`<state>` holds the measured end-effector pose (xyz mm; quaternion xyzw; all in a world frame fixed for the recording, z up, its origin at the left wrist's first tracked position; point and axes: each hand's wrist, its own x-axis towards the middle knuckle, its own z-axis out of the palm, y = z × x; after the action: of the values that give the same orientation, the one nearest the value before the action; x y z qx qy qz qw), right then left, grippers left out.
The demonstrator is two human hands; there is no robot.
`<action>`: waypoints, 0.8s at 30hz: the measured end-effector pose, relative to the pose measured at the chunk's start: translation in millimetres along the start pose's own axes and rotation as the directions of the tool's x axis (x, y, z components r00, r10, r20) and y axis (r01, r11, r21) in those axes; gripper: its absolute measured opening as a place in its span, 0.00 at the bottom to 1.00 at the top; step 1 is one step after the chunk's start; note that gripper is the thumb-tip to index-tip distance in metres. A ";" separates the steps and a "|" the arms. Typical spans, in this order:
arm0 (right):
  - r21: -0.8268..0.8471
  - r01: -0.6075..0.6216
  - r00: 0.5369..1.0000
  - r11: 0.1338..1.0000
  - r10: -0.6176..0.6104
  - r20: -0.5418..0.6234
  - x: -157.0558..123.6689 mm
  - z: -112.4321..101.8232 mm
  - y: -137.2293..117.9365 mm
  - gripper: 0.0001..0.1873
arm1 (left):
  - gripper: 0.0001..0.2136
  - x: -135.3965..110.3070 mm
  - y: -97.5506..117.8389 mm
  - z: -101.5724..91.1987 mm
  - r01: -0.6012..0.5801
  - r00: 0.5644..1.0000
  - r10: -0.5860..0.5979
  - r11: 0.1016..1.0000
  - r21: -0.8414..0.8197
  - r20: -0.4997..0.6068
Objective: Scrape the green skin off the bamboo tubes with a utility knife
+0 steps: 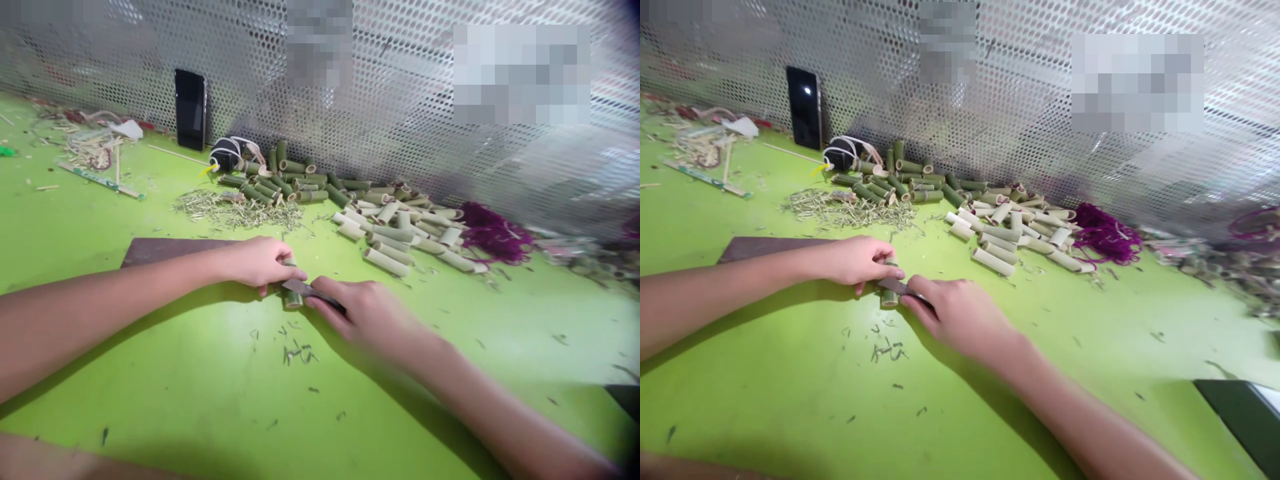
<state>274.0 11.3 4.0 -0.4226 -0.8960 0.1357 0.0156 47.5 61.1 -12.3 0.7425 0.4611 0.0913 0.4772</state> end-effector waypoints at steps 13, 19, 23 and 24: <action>0.184 0.117 0.975 0.976 -0.148 0.164 -3.5 -9.0 16.7 0.22 | 0.18 -0.9 -2.3 -0.9 0.014 1.000 -0.014 1.000 -0.011 -0.011; 0.057 0.088 0.996 0.995 -0.089 0.014 -4.6 -1.6 20.3 0.22 | 0.19 -2.3 -2.9 -0.9 0.007 1.000 -0.007 1.000 0.004 -0.026; -0.065 0.030 0.999 0.997 -0.032 -0.036 1.2 3.7 15.0 0.20 | 0.20 -0.7 -3.4 0.6 0.002 0.999 -0.001 1.000 0.012 -0.038; -0.074 0.032 0.999 0.997 -0.035 -0.034 2.3 3.9 12.8 0.19 | 0.20 -0.5 -3.0 1.3 0.006 0.999 -0.006 1.000 0.017 -0.048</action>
<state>281.6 19.9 -3.2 -0.4101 -0.9069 0.0951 0.0184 46.3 60.2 -15.2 0.7428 0.4754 0.1038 0.4599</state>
